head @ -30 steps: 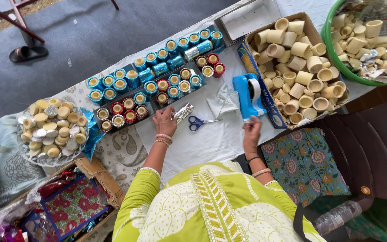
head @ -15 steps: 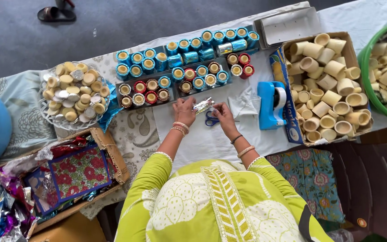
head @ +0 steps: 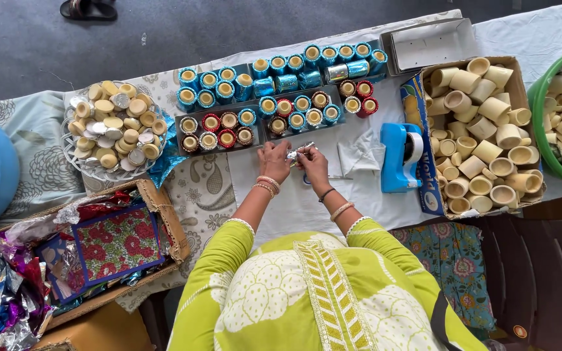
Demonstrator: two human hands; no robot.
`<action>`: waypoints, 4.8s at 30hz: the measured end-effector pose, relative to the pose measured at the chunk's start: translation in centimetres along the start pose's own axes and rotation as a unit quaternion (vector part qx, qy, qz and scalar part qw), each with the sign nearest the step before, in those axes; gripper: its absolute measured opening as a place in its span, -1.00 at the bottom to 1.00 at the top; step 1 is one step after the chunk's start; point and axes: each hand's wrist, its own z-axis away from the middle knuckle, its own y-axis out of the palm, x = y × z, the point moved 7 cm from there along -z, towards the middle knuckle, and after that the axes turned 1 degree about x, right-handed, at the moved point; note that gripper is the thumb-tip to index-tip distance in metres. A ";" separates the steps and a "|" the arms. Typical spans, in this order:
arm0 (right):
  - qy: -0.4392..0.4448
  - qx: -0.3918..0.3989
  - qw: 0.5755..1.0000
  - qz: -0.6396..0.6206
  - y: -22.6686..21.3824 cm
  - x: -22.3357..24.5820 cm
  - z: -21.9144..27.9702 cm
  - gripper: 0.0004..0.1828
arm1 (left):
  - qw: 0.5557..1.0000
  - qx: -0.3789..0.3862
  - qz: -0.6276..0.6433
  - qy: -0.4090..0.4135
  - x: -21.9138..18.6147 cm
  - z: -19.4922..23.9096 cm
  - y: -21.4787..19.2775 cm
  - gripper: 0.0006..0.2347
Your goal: The person wraps small cylindrical candles in shiny red and silver foil paper. They use scissors to trim the excess paper and a tape dispenser to secure the wrapping around the candles.
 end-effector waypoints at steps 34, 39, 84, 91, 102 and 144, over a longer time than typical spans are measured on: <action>-0.074 -0.088 0.958 0.261 -1.4 7.6 2.9 -0.75 | 0.988 -0.027 -0.093 0.124 -0.2 0.2 0.4 -0.87; -0.273 -0.249 0.892 0.259 -11.9 12.2 5.5 -0.77 | 0.992 -0.021 -0.072 0.099 0.0 0.5 0.1 -0.87; -0.071 -0.123 0.942 0.304 -30.8 15.0 6.8 -0.48 | 0.997 -0.023 -0.075 -0.006 0.8 0.4 0.7 -0.80; -0.083 -0.115 0.990 0.002 -34.4 8.8 5.0 -0.66 | 0.997 -0.021 -0.076 -0.006 1.0 0.4 0.8 -0.81; 0.019 -0.076 0.982 -0.173 -34.3 10.8 5.1 -0.75 | 0.997 -0.013 -0.072 -0.011 0.9 0.3 0.6 -0.80; -0.111 -0.200 0.908 0.350 -28.2 16.6 6.1 -0.48 | 0.998 -0.013 -0.065 0.001 1.4 -0.1 1.1 -0.82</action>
